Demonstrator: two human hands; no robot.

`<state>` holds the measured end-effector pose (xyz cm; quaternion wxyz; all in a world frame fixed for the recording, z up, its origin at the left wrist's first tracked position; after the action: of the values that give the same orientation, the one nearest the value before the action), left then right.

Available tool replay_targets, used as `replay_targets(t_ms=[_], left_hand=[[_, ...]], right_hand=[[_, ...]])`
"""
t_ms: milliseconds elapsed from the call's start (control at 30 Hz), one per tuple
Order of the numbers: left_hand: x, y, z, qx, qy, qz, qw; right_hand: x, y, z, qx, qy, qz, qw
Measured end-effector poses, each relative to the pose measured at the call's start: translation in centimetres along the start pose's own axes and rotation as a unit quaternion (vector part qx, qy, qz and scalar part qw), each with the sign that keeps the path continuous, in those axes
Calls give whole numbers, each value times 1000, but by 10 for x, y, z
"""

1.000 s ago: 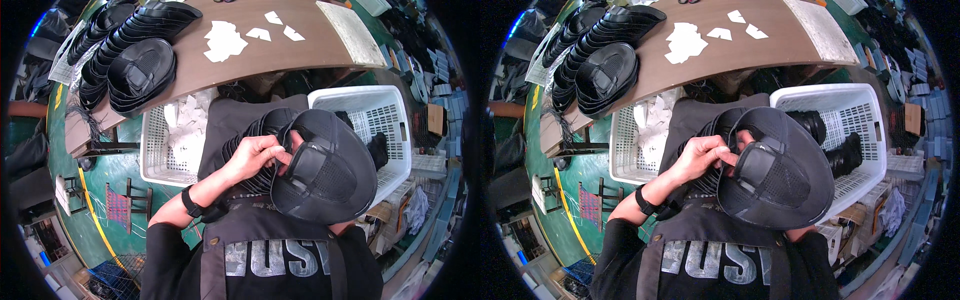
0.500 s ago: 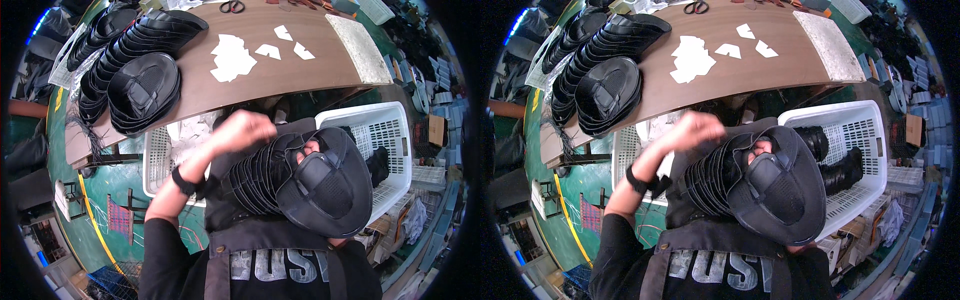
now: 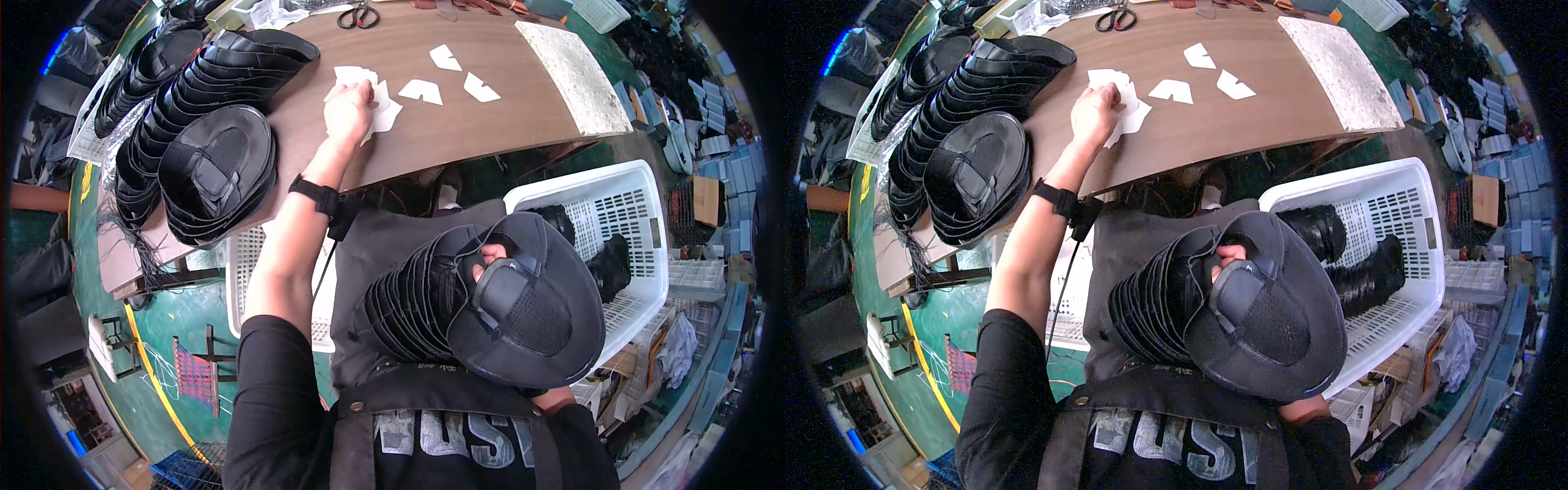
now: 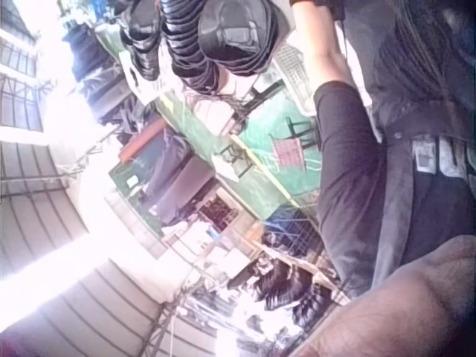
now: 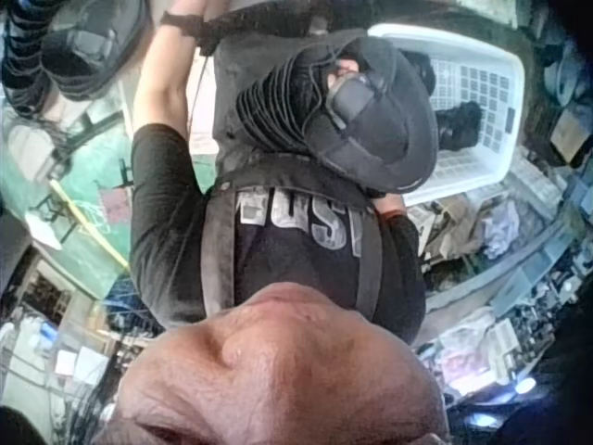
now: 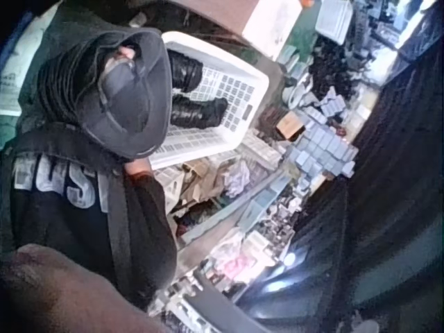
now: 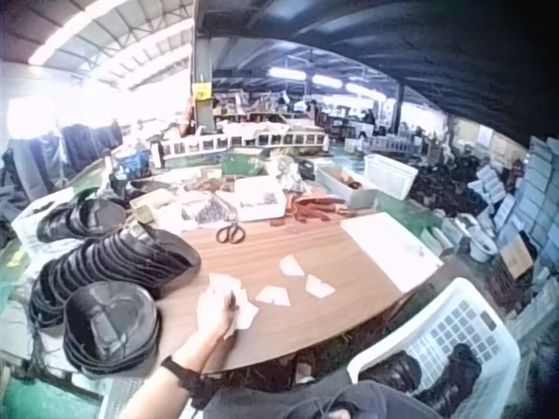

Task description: The person is applying white adhesive labels or reinforcement pieces into black shoe sole components.

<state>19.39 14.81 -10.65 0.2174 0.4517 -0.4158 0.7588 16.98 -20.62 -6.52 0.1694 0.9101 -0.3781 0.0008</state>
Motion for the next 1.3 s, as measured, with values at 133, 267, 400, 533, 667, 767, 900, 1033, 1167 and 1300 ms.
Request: replay_targets(t_ms=[133,267,400,533,667,767,900,1033,1167,1300], left_hand=[[18,22,2,161,343,-70,923],[70,103,70,149,568,-232,776],[113,173,133,159,663,-315,660],[122,197,152,109,543,-285,783],[130,205,154,88,452,-269,846],[135,216,152,127,543,-308,771],[160,219,171,118,613,-308,717],[164,218,157,84,411,-225,880],[153,225,149,92,405,-237,878],[151,228,149,61,464,-264,844]], right_hand=[[7,13,-11,63,73,33,995],[12,24,-15,116,137,59,982],[19,40,-17,133,140,66,979],[18,55,-19,148,135,52,978],[19,64,-16,158,135,37,977],[18,66,-11,156,131,20,979],[16,66,-3,149,121,-14,981],[10,62,8,142,114,-60,981],[2,55,21,133,120,-85,980],[-4,57,33,117,114,-99,982]])
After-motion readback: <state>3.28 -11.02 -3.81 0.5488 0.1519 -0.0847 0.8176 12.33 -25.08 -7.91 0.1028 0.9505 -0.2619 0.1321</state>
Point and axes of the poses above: each hand's wrist, its own y-axis away from the middle knuckle, its own x-axis out of the back of the hand, z = x × y, the point moved 5 cm from there along -y, towards the middle knuckle, and after that the axes turned 3 degrees about -y, right-handed, at the moved point
